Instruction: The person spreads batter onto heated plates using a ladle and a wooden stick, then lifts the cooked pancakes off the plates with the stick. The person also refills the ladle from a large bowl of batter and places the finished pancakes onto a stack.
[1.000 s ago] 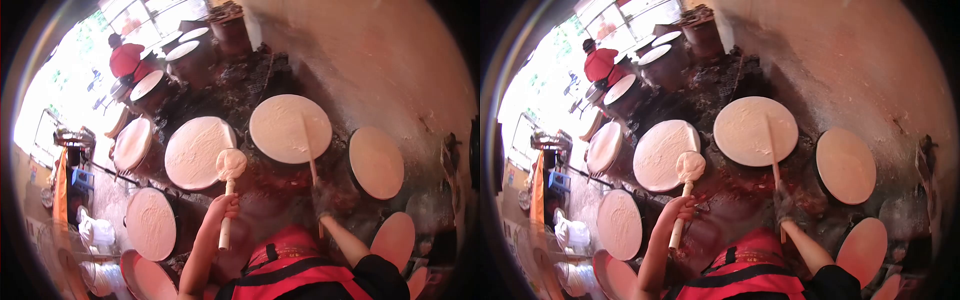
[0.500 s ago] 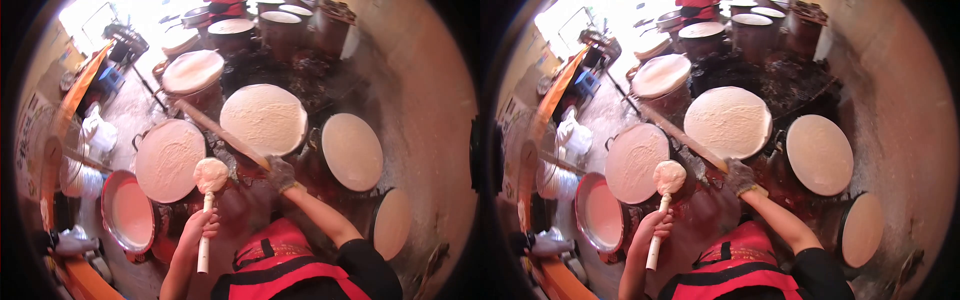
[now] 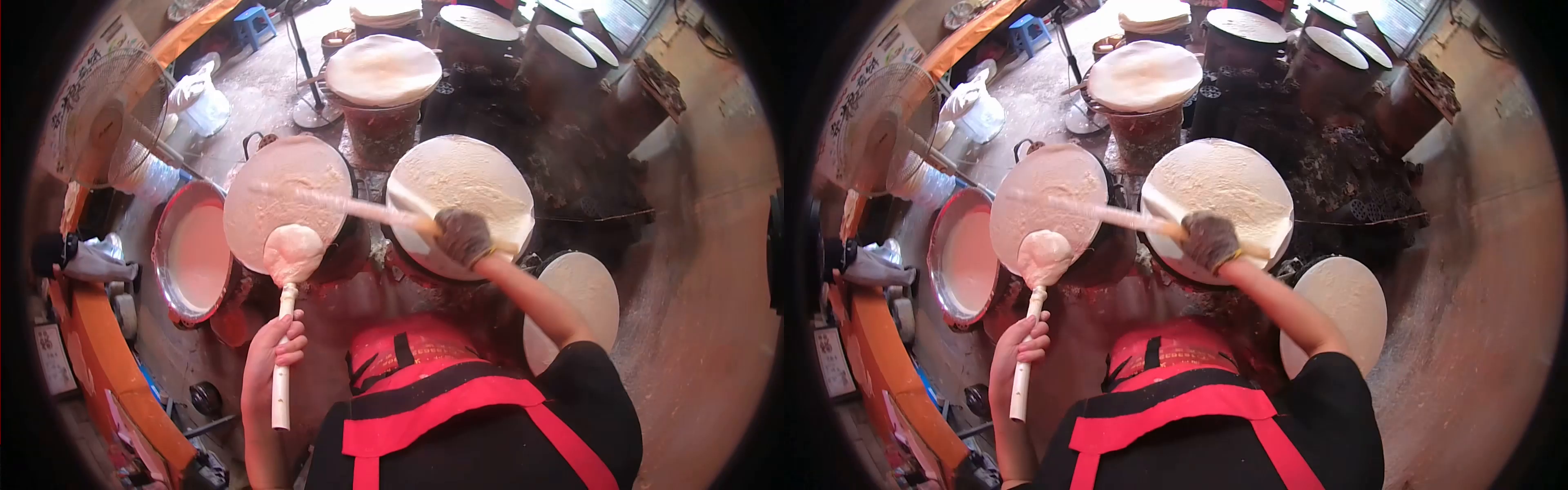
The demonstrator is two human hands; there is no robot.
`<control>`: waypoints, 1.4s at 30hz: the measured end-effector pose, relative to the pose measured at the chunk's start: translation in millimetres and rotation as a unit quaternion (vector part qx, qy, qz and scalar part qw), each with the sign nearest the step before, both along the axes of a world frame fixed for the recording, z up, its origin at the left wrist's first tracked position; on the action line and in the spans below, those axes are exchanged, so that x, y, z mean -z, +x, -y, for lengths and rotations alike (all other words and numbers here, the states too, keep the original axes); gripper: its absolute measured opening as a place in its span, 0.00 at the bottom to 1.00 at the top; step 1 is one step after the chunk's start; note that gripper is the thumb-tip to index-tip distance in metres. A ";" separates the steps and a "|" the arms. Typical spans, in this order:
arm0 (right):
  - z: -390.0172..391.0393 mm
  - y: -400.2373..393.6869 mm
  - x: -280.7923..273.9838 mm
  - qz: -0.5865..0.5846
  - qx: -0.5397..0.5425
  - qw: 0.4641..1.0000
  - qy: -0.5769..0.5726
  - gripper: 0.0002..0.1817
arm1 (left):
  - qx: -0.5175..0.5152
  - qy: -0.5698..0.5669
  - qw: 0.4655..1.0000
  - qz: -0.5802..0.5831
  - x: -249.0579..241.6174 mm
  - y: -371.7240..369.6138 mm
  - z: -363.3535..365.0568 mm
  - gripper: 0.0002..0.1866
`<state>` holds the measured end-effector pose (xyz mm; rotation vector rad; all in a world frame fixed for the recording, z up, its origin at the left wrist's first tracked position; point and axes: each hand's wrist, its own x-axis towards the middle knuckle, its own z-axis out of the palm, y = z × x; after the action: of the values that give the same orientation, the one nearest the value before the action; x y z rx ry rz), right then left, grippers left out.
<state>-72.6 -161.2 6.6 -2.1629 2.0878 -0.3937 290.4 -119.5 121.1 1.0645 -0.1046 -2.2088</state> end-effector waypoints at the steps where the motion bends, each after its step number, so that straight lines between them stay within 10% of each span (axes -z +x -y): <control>1: 10.6 -9.7 -22.2 -0.012 -0.005 1.000 0.010 0.11 | -0.006 0.002 1.000 -0.008 -0.7 -2.4 0.3 0.11; 9: 160.6 -77.8 -190.2 -0.042 -0.076 0.994 0.071 0.16 | -0.056 0.070 0.990 -0.113 -21.2 -17.6 15.8 0.10; 14: 276.1 -133.2 -250.2 0.220 -0.125 0.967 -0.013 0.15 | -0.043 0.066 0.992 -0.102 -19.9 -14.3 55.9 0.10; 16: 293.5 -136.5 -273.9 0.358 0.093 0.929 0.020 0.20 | -0.035 0.057 0.994 -0.090 -18.6 -5.7 77.4 0.10; 20: 367.7 -183.3 -169.3 0.511 -0.012 0.850 -0.127 0.23 | 0.006 0.031 0.994 -0.105 -7.0 17.4 143.1 0.10; 24: 427.7 -201.0 25.4 0.651 0.272 0.701 -0.105 0.20 | 0.061 -0.018 0.996 -0.066 4.3 38.2 206.3 0.09; 25: 444.4 -206.4 76.8 0.738 0.304 0.595 -0.093 0.20 | 0.060 -0.018 0.996 -0.062 8.2 42.3 221.1 0.09; 29: 438.6 -166.9 167.4 0.584 0.556 0.579 -0.122 0.26 | 0.054 0.005 0.998 -0.033 6.4 47.6 267.8 0.08; 38: 385.6 -127.1 66.6 0.299 0.604 0.733 -0.086 0.30 | 0.125 -0.014 0.992 0.014 -5.0 31.0 288.0 0.10; 42: 255.4 -107.5 14.8 0.645 0.405 0.647 -0.034 0.27 | 0.206 -0.048 0.977 0.040 -21.1 -5.4 267.4 0.08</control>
<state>-180.1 -416.6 -8.1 -0.2548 1.7538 -1.4887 285.0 -386.9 142.2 1.1592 -0.5036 -2.4932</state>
